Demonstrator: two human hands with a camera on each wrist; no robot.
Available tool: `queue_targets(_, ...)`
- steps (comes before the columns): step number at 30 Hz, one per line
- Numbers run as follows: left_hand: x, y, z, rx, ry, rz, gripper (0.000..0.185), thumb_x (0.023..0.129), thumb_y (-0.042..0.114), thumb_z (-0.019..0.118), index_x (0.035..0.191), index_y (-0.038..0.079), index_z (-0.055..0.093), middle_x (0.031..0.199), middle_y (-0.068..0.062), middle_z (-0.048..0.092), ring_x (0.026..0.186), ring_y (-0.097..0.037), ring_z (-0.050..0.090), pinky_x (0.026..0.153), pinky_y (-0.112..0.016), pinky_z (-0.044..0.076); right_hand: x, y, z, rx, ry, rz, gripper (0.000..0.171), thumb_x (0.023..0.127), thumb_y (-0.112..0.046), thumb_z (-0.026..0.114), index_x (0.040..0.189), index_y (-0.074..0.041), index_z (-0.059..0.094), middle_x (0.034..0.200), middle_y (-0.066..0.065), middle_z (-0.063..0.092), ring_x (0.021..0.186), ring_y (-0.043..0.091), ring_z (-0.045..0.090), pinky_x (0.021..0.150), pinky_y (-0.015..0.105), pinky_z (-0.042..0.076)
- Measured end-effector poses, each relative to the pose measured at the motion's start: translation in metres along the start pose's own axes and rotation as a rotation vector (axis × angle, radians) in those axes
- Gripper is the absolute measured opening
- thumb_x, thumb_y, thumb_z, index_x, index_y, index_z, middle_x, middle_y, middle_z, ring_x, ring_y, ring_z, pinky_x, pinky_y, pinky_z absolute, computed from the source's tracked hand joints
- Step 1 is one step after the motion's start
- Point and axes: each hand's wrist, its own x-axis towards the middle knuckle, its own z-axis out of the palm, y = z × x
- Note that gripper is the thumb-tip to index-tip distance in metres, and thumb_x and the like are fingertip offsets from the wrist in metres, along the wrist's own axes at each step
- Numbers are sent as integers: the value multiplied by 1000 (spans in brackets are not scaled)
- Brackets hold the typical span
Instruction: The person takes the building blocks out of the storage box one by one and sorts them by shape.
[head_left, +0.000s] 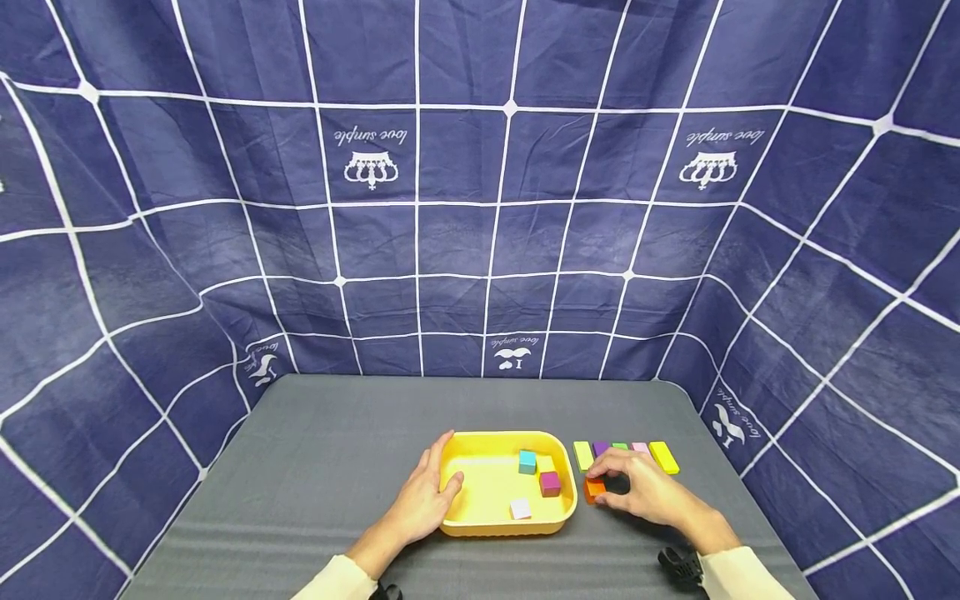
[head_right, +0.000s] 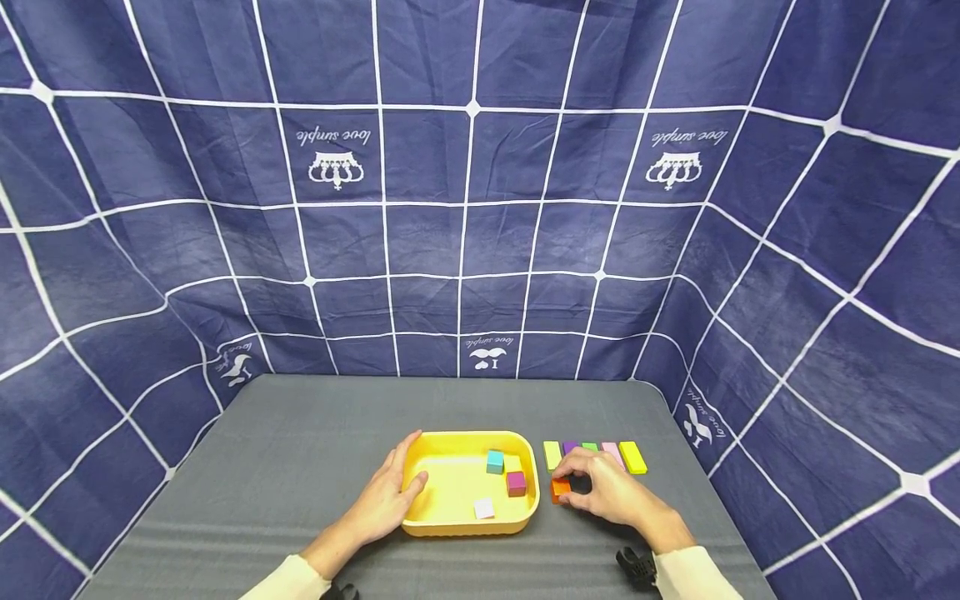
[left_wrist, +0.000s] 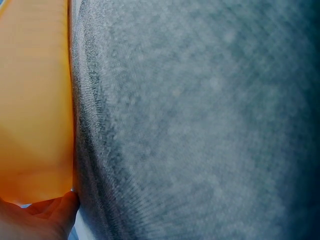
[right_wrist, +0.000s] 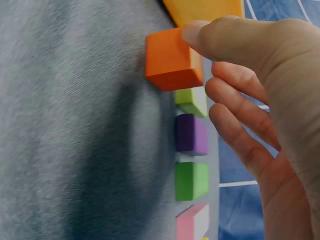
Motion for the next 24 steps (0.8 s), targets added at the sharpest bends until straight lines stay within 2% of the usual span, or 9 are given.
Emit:
queue_targets(3, 0, 0, 0, 1, -2, -3, 75, 114, 25, 71, 179, 11, 37, 158, -26, 63, 137, -46, 71, 120, -70, 55, 3, -3, -3, -40, 30, -20, 39, 81, -3, 103, 115, -15, 86, 112, -6, 85, 102, 12, 80, 93, 30, 63)
queue_targets(10, 2, 2, -2, 5, 13, 22, 74, 114, 26, 70, 178, 10, 38, 158, -27, 63, 136, -46, 72, 119, -70, 55, 20, -13, -11, -80, 86, -68, 43, 82, -1, 102, 119, -15, 86, 116, -3, 84, 105, 15, 82, 106, 7, 53)
queue_targets(13, 2, 2, -3, 9, 19, 37, 73, 114, 26, 70, 178, 10, 38, 159, -28, 62, 137, -47, 72, 119, -71, 55, 29, -17, -14, -85, 91, -75, 42, 83, -3, 103, 120, -16, 87, 117, -2, 85, 106, 16, 82, 109, 5, 52)
queue_targets(16, 3, 3, -3, 10, 9, 27, 74, 114, 27, 69, 178, 11, 37, 160, -27, 62, 139, -47, 71, 120, -70, 55, 38, -21, -17, -92, 80, -84, 39, 85, -6, 103, 120, -15, 87, 117, -2, 85, 107, 16, 83, 108, 11, 56)
queue_targets(20, 3, 3, -3, 14, 3, 16, 74, 114, 27, 69, 179, 11, 37, 160, -27, 61, 139, -47, 70, 121, -70, 54, 50, -27, -19, -87, 37, -88, 36, 89, -8, 101, 121, -12, 87, 119, -1, 85, 110, 16, 83, 102, 30, 67)
queue_targets(24, 1, 4, -4, 8, -1, 10, 74, 114, 26, 70, 178, 11, 37, 160, -28, 61, 140, -48, 70, 122, -71, 53, 59, -32, -20, -68, -28, -67, 35, 92, -11, 99, 124, -11, 86, 124, -3, 83, 114, 18, 83, 101, 47, 70)
